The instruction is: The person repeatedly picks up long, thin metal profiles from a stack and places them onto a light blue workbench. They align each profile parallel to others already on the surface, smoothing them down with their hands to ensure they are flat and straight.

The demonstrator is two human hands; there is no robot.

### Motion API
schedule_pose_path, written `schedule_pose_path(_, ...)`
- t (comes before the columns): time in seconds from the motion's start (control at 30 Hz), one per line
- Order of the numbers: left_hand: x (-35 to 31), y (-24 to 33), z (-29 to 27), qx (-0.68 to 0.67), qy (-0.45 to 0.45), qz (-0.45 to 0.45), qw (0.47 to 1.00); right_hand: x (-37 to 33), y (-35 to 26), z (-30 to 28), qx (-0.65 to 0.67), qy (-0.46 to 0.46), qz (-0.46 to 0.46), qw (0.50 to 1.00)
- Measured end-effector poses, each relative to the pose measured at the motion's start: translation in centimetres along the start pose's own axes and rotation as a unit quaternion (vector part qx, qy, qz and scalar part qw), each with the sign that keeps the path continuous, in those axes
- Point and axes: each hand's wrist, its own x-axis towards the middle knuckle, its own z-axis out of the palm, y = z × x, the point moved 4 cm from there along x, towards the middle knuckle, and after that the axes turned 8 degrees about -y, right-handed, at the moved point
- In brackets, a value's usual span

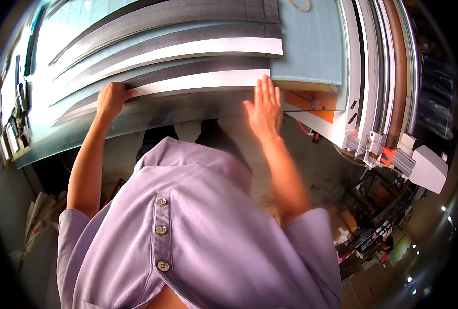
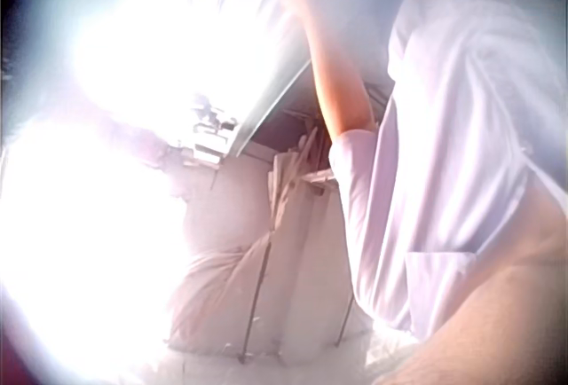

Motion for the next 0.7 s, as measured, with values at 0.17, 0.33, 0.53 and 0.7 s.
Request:
schedule_pose_path(0.17, -0.7, 2.5, 1.4, 0.044, 0.013, 0.008, 0.999, 1.4, 0.0, -2.5, -0.09, 0.1, 0.062, 0.989)
schedule_pose_path(0.33, -0.8, 4.6, 1.3, 0.058, 0.023, 0.001, 0.998, 6.1, -5.6, -0.5, 0.276, 0.018, 0.035, 0.96)
schedule_pose_path(0.53, -2.5, 0.1, -0.6, 0.074, 0.035, -0.013, 0.997, 7.7, -6.1, -0.5, 0.295, -0.077, 0.123, 0.944)
schedule_pose_path(0.7, -4.3, -10.3, -3.3, 0.004, 0.018, -0.072, 0.997, 7.8, -6.1, -0.2, 0.264, -0.067, 0.126, 0.954)
